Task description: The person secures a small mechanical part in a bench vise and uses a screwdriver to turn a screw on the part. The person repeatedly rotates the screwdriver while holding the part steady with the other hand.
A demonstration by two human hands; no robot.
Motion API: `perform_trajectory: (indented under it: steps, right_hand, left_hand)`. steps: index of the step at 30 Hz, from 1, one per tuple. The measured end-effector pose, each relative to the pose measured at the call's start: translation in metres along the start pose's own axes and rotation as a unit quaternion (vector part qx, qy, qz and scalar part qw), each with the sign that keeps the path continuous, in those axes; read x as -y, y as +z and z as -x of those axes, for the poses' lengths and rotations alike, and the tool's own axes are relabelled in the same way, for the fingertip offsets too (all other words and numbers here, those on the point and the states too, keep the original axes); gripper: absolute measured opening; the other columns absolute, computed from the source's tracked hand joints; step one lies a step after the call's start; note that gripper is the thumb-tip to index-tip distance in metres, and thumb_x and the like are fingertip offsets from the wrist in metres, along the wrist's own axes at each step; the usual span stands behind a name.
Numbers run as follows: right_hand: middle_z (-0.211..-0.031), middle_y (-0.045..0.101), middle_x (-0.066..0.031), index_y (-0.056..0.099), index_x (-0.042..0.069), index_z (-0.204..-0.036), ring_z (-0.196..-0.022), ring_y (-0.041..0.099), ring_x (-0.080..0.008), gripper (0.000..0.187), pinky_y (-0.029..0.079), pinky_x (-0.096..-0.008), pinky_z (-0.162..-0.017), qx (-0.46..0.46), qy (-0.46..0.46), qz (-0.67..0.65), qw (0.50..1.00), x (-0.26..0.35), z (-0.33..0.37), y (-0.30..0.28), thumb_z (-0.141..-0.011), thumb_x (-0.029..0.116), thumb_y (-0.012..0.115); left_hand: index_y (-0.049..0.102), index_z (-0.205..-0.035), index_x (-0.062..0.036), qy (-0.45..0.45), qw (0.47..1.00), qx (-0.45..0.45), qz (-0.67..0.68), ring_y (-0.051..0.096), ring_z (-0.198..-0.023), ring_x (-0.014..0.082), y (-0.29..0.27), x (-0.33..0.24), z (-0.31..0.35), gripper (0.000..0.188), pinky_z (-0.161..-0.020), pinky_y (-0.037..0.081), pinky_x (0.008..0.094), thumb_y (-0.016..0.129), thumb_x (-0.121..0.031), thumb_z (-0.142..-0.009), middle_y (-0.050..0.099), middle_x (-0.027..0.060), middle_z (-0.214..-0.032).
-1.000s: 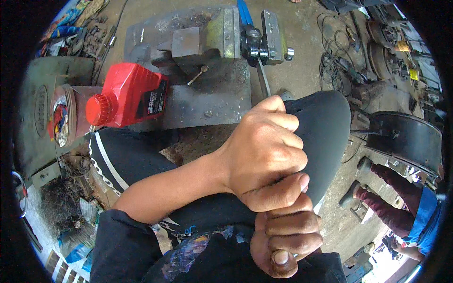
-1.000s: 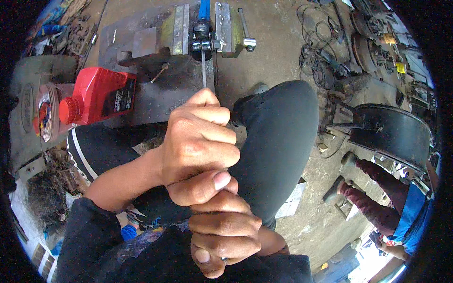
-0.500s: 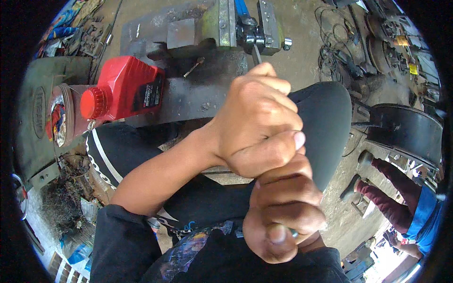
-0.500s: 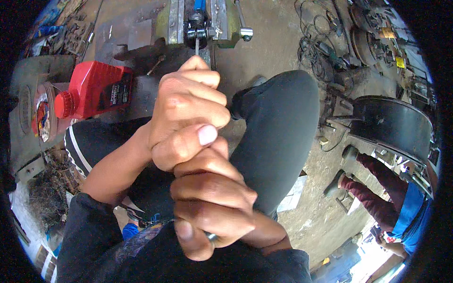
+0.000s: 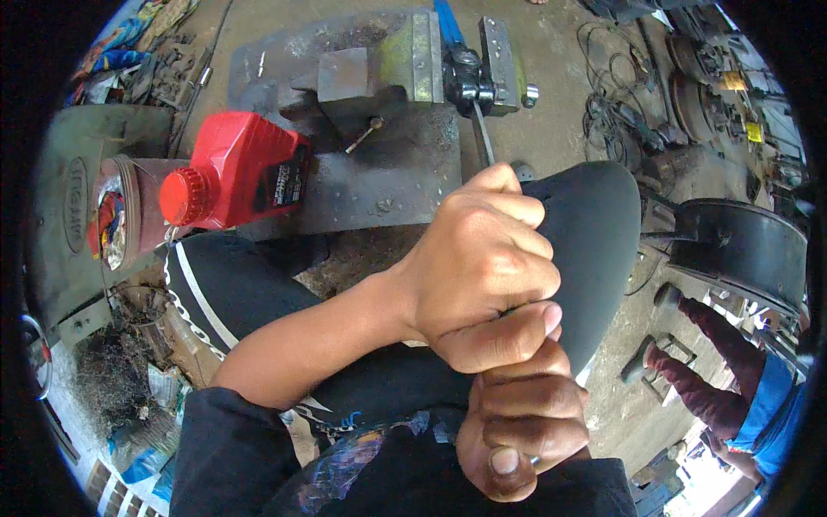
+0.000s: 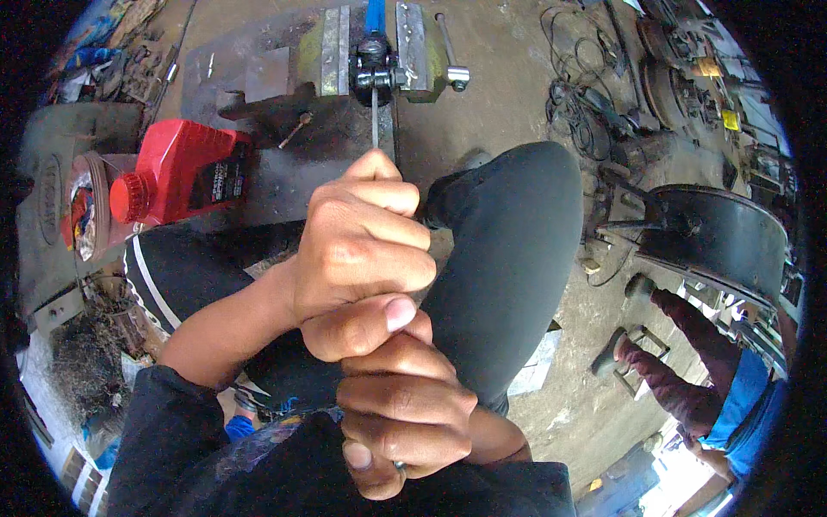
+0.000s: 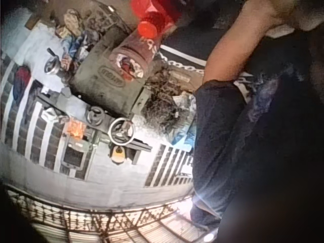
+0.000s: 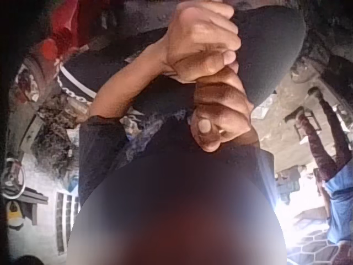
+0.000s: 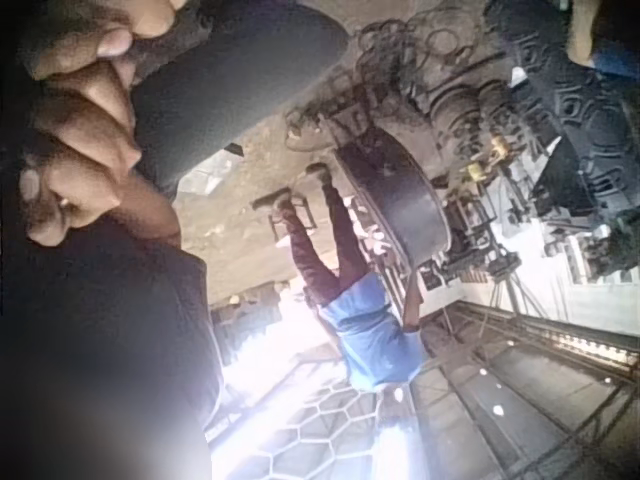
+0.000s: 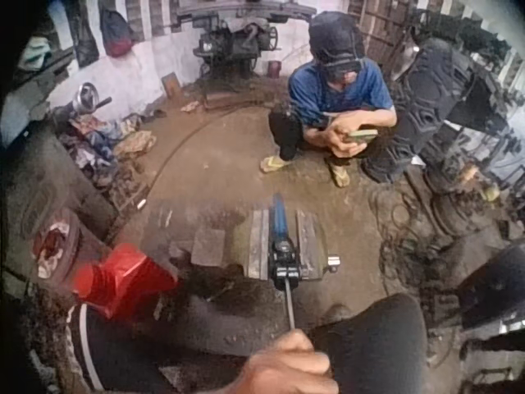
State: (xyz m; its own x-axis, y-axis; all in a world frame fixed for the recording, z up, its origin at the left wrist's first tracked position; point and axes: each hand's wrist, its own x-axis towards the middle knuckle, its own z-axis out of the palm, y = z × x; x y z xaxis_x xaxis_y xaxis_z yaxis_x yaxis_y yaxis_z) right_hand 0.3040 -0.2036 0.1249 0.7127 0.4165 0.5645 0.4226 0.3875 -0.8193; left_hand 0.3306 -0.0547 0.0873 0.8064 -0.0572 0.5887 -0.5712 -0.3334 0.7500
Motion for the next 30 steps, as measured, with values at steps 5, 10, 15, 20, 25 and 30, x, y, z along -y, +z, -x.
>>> perform_trajectory:
  steps: [5, 10, 15, 20, 25, 30]
  right_hand:
    - [-0.064, 0.054, -0.0113, 0.050, 0.006, -0.065, -0.061, 0.050, -0.0245, 0.028, 0.042, -0.0399, -0.067, -0.001, 0.014, 0.002, 1.000, 0.0008, 0.0009, -0.0023, -0.080, 0.026, 0.062]
    - [-0.063, 0.052, -0.0096, 0.050, 0.007, -0.068, -0.063, 0.049, -0.0238, 0.027, 0.041, -0.0386, -0.065, 0.007, 0.004, -0.006, 1.000, 0.0010, 0.0013, -0.0041, -0.082, 0.026, 0.062]
    - [-0.063, 0.049, -0.0099, 0.050, 0.006, -0.070, -0.067, 0.047, -0.0244, 0.027, 0.039, -0.0375, -0.068, -0.006, 0.042, -0.005, 0.999, -0.0004, 0.0039, -0.0048, -0.085, 0.026, 0.060]
    - [-0.067, 0.048, -0.0066, 0.046, 0.008, -0.067, -0.070, 0.046, -0.0216, 0.029, 0.038, -0.0363, -0.069, 0.035, 0.021, 0.026, 0.999, -0.0022, 0.0013, -0.0048, -0.087, 0.027, 0.056]
    - [-0.068, 0.048, -0.0060, 0.046, 0.009, -0.066, -0.072, 0.046, -0.0215, 0.032, 0.038, -0.0356, -0.070, 0.002, -0.051, -0.050, 0.997, -0.0051, 0.0039, -0.0007, -0.090, 0.029, 0.054]
    - [-0.072, 0.048, -0.0044, 0.046, 0.011, -0.069, -0.075, 0.047, -0.0222, 0.028, 0.040, -0.0388, -0.073, -0.031, 0.046, 0.018, 0.998, -0.0004, 0.0094, 0.0020, -0.090, 0.028, 0.055]
  left_hand:
    - [0.047, -0.052, -0.0141, -0.012, 1.000, -0.022, 0.002, 0.045, -0.054, 0.0254, 0.0032, -0.0004, -0.0009, 0.033, -0.062, 0.033, 0.0404, 0.060, -0.033, -0.076, 0.044, 0.0030, -0.051]
    - [0.047, -0.051, -0.0146, 0.008, 0.999, -0.017, -0.026, 0.045, -0.054, 0.0258, 0.0060, -0.0026, -0.0017, 0.033, -0.063, 0.033, 0.0403, 0.060, -0.033, -0.076, 0.044, 0.0031, -0.051]
    - [0.056, -0.053, -0.0125, -0.012, 1.000, -0.014, -0.017, 0.049, -0.055, 0.0257, 0.0068, 0.0012, 0.0021, 0.030, -0.064, 0.035, 0.0412, 0.061, -0.032, -0.075, 0.055, 0.0042, -0.053]
    - [0.052, -0.050, -0.0142, 0.005, 1.000, -0.019, -0.008, 0.050, -0.055, 0.0254, 0.0051, 0.0012, 0.0010, 0.034, -0.062, 0.035, 0.0405, 0.060, -0.035, -0.075, 0.052, 0.0034, -0.051]
    - [0.051, -0.048, -0.0118, 0.031, 0.999, 0.008, -0.009, 0.049, -0.053, 0.0281, 0.0054, -0.0016, 0.0001, 0.036, -0.062, 0.034, 0.0418, 0.059, -0.033, -0.077, 0.052, 0.0051, -0.051]
    - [0.048, -0.048, -0.0133, -0.045, 0.998, -0.041, -0.008, 0.049, -0.054, 0.0277, 0.0103, -0.0026, 0.0029, 0.038, -0.062, 0.035, 0.0425, 0.060, -0.035, -0.076, 0.049, 0.0045, -0.050]
